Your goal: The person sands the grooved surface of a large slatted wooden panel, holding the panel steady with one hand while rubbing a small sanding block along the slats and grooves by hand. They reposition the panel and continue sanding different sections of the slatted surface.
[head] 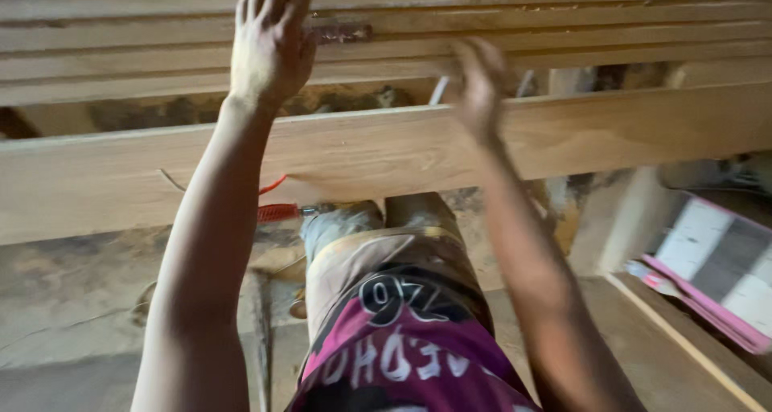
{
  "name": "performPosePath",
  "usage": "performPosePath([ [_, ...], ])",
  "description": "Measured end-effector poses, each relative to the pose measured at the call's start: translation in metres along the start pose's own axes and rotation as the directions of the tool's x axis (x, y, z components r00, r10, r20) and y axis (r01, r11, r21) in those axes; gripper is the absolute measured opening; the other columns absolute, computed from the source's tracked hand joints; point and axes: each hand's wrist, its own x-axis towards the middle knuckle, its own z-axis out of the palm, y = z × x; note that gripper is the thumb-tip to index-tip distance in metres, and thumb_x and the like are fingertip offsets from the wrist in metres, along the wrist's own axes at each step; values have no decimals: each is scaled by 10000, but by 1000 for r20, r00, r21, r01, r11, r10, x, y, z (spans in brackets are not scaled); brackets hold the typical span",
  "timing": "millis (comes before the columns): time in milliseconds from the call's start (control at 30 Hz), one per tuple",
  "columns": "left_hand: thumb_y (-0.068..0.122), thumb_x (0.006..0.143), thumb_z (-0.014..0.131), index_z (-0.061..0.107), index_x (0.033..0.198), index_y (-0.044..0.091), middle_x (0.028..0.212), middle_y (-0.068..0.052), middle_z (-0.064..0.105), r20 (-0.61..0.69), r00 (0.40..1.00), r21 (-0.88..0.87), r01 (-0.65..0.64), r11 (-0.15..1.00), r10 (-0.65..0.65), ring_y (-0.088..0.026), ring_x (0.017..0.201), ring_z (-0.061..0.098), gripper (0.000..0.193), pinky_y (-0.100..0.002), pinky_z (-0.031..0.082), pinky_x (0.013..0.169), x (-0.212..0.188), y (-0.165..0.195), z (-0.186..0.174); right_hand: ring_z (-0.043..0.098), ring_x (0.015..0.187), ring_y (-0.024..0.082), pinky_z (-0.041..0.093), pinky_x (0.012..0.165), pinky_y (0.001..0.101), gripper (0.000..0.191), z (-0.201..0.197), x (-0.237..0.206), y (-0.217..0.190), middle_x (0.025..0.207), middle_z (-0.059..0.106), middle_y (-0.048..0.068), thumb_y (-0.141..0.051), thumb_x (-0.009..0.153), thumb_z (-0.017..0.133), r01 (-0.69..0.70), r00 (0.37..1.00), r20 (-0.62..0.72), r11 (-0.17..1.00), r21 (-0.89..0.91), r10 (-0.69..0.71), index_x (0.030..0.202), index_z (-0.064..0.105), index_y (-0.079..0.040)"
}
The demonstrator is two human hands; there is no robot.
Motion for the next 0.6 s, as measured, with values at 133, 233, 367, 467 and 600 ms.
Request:
performPosePath([
  [133, 220, 953, 799, 700, 1189, 94, 1167, -131, 604, 52, 993, 19, -111, 994, 109, -343, 1146, 543, 285, -509, 442, 1031, 3, -9, 10, 453, 1381, 457, 342, 1154, 595, 434, -67, -66, 67, 1475, 521, 212, -268, 990, 815, -121, 992, -70, 902, -415, 101, 1338, 664, -58],
  [233, 297, 942, 840, 715, 1119, 44, 1123, -170, 623, 177, 984, 133, -26, 991, 2, -368, 1063, 533, 334, -538, 419, 871, 12, -7, 11, 438, 1403, 482, 339, 1152, 603, 544, -82, -83, 80, 1527, 494, 241, -282, 968, 860, -125, 988, -139, 895, -427, 72, 1396, 638, -29],
  [367, 137, 736, 741, 781, 1008, 100, 1082, -128, 730, 84, 996, -184, -20, 983, 36, -365, 1046, 644, 278, -482, 523, 891, 42, -1, -2, 589, 1348, 370, 404, 1169, 553, 465, -70, -73, 69, 1352, 669, 169, -320, 953, 862, -126, 991, -103, 848, -515, 84, 1284, 677, -49],
  [467, 146, 715, 740, 780, 905, 110, 963, -117, 725, 123, 992, -88, -3, 996, 14, -344, 1020, 665, 197, -471, 538, 885, 57, 12, -10, 557, 1305, 339, 407, 1080, 528, 394, -69, -76, 67, 1384, 636, 167, -360, 1037, 716, -83, 995, -87, 893, -443, 49, 1199, 674, -3],
  [600, 153, 767, 732, 806, 882, 159, 902, -93, 715, 130, 991, -153, 52, 987, -32, -332, 1005, 640, 137, -473, 530, 889, 58, 31, -16, 557, 1250, 391, 373, 1146, 562, 338, -66, -86, 74, 1289, 605, 230, -356, 1075, 727, -142, 986, -148, 878, -456, 83, 1172, 700, -33],
])
